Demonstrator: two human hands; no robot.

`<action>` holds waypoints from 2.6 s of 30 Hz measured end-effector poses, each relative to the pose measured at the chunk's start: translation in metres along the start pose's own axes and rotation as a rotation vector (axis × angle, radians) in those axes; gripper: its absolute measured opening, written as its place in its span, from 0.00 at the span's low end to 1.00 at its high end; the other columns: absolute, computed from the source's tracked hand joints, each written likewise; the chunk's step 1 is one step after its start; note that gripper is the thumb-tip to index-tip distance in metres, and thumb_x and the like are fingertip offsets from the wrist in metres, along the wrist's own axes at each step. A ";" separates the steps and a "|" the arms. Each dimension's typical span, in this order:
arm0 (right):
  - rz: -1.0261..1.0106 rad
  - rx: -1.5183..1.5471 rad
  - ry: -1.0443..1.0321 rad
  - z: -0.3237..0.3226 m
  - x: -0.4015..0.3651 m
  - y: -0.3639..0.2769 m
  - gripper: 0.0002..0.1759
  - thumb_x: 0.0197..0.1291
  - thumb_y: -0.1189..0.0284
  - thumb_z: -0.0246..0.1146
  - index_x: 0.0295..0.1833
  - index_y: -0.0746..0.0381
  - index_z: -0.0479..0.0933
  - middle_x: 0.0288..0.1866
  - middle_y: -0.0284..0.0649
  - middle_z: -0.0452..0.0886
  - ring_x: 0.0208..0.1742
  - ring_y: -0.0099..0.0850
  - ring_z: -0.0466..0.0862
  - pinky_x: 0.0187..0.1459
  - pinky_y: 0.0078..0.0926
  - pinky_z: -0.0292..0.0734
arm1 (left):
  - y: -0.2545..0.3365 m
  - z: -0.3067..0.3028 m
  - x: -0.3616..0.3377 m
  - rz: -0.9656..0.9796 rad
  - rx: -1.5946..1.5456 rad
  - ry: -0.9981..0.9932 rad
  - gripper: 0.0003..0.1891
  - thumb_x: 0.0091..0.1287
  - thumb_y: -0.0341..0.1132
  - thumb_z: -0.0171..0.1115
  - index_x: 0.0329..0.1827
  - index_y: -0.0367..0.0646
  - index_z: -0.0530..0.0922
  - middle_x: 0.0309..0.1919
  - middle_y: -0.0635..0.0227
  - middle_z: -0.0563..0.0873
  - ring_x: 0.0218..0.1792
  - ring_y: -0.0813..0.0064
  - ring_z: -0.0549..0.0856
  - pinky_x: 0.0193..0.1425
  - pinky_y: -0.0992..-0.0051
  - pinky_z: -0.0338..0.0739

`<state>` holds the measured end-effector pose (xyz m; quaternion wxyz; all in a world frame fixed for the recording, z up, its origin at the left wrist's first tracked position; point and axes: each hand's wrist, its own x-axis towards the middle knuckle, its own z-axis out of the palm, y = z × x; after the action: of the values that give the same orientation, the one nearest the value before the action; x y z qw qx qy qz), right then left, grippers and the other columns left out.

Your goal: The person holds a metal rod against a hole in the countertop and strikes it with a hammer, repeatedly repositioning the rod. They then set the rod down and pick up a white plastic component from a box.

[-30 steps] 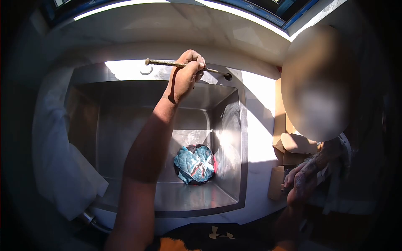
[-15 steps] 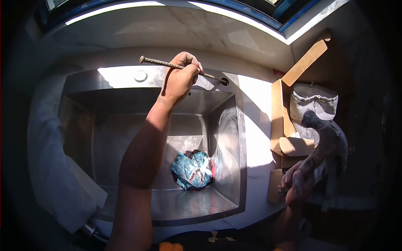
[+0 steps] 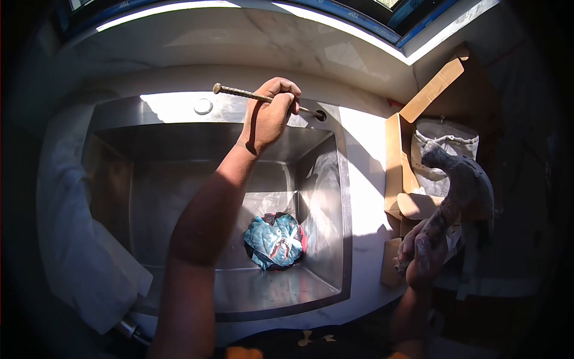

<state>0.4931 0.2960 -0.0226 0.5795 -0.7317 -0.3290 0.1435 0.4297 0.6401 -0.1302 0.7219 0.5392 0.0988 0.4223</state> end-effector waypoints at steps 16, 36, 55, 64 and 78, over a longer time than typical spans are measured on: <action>-0.242 -0.367 -0.232 0.023 0.038 -0.047 0.14 0.61 0.75 0.59 0.51 0.69 0.71 0.31 0.39 0.76 0.25 0.23 0.75 0.28 0.20 0.69 | -0.007 0.023 -0.015 0.179 0.014 0.180 0.07 0.60 0.23 0.46 0.32 0.34 0.75 0.22 0.71 0.74 0.24 0.84 0.70 0.29 0.81 0.65; -0.205 -0.575 -0.346 0.050 0.064 -0.075 0.16 0.63 0.64 0.62 0.49 0.63 0.70 0.29 0.39 0.75 0.30 0.29 0.78 0.33 0.29 0.72 | -0.008 0.028 -0.014 0.151 0.111 0.234 0.08 0.61 0.27 0.47 0.33 0.37 0.76 0.26 0.65 0.78 0.28 0.77 0.76 0.34 0.77 0.71; -0.334 -0.623 -0.410 0.058 0.074 -0.089 0.15 0.62 0.68 0.62 0.50 0.63 0.70 0.28 0.40 0.75 0.26 0.30 0.79 0.30 0.28 0.73 | -0.011 0.034 -0.007 0.155 0.128 0.222 0.08 0.62 0.28 0.47 0.36 0.37 0.75 0.24 0.61 0.77 0.27 0.73 0.77 0.35 0.73 0.73; -0.593 -0.988 -0.414 0.078 0.088 -0.149 0.16 0.61 0.70 0.66 0.52 0.59 0.71 0.29 0.44 0.79 0.29 0.36 0.84 0.31 0.29 0.76 | -0.002 0.040 -0.002 0.304 0.509 0.135 0.10 0.61 0.29 0.47 0.37 0.38 0.78 0.31 0.52 0.82 0.34 0.55 0.83 0.42 0.65 0.77; -0.657 -1.233 -0.564 0.100 0.100 -0.191 0.10 0.64 0.74 0.62 0.48 0.64 0.72 0.28 0.49 0.80 0.29 0.40 0.83 0.31 0.35 0.74 | 0.006 0.044 0.009 0.297 0.442 0.106 0.12 0.62 0.33 0.47 0.36 0.40 0.80 0.33 0.52 0.84 0.38 0.50 0.84 0.47 0.63 0.78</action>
<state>0.4482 0.4570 0.1459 -0.0285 -0.7233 -0.6869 -0.0653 0.4583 0.6165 -0.1044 0.5108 0.6695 0.1459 0.5192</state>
